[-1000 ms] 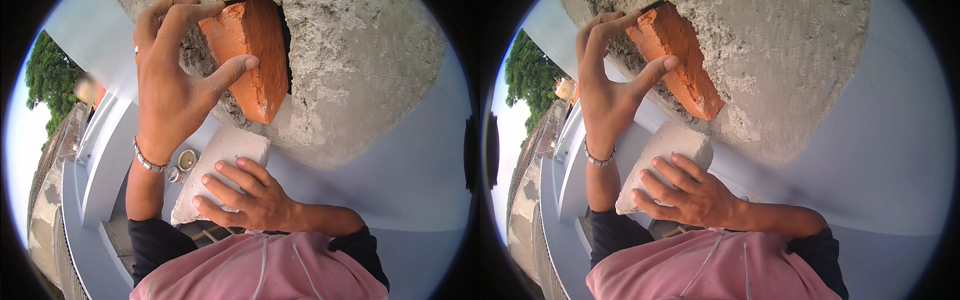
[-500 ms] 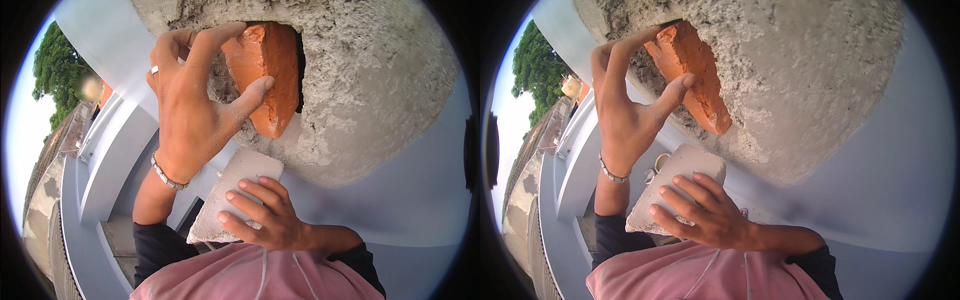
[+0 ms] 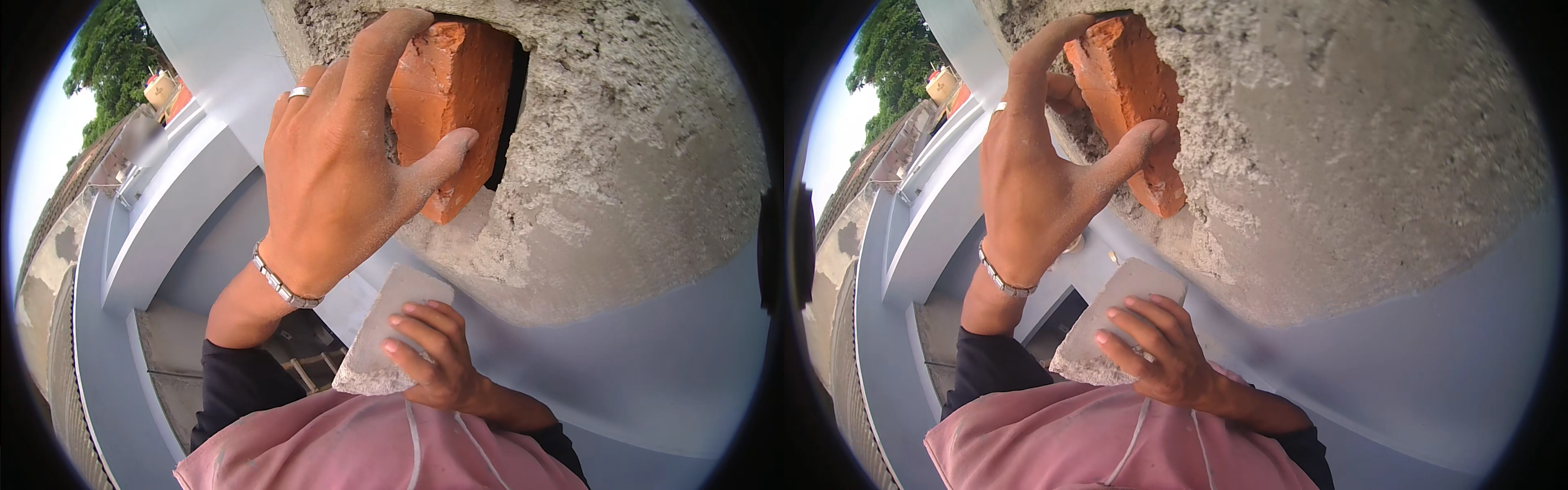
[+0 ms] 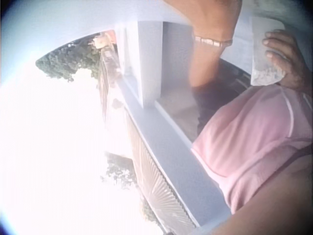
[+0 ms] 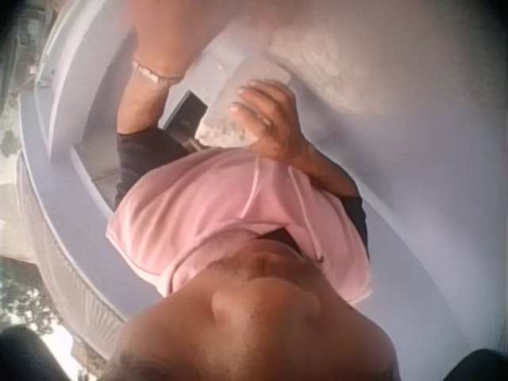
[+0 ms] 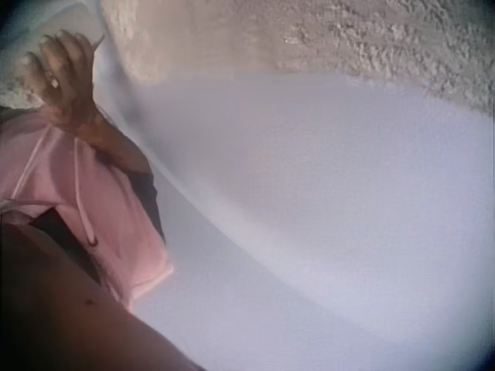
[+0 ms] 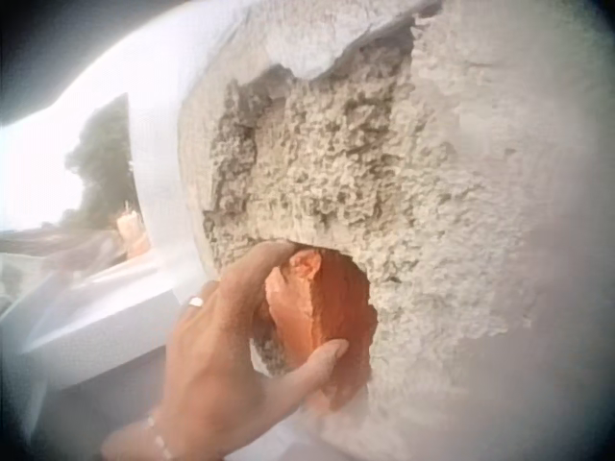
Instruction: The person places a red brick into a mortar-filled cavity in a wall, then retrieves a trowel and a white block. They repeatedly strike the white block with the trowel to break it into smaller pieces, then fit one of the broken pieces into the cavity next to the brick.
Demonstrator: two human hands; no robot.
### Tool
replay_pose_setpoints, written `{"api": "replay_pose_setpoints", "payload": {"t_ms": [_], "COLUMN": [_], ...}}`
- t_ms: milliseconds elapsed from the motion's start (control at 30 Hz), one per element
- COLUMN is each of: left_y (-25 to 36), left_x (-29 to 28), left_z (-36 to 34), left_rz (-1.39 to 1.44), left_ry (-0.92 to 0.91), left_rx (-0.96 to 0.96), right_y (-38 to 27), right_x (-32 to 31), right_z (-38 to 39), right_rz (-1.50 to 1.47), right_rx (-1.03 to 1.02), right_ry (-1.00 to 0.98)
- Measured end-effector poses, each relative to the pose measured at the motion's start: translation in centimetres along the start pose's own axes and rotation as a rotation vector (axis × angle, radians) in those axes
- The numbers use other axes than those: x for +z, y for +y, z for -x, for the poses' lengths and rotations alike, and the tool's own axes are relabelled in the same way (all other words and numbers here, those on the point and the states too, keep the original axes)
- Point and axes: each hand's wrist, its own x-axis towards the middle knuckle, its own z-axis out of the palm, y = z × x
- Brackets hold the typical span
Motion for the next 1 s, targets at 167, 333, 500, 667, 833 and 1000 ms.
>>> {"api": "replay_pose_setpoints", "payload": {"t_ms": [167,333,500,667,833,1000], "left_y": [-0.6,-1.3,-2.2,-2.8,-2.8,-3.8], "left_x": [0.6,1.7,2.5,3.2,2.3,1.3], "left_z": [0.2,0.5,1.4,2.5,2.7,1.8], "left_rz": [0.032,0.076,0.109,0.155,0.002,-0.039], "left_ry": [0.108,0.242,0.379,0.400,0.442,0.192], "left_rx": [0.002,-0.030,-0.066,-0.089,-0.066,0.050], "right_y": [0.8,1.7,1.7,2.2,3.7,3.8], "right_x": [-0.3,-0.3,-0.7,-0.5,1.2,1.4], "right_z": [0.2,0.5,0.2,-0.3,1.2,1.3], "right_rz": [-0.035,-0.063,-0.115,-0.068,-0.170,-0.214], "right_rx": [-0.034,-0.056,-0.020,0.041,0.142,0.225], "right_ry": [-0.022,-0.022,-0.052,-0.145,-0.099,-0.095]}}
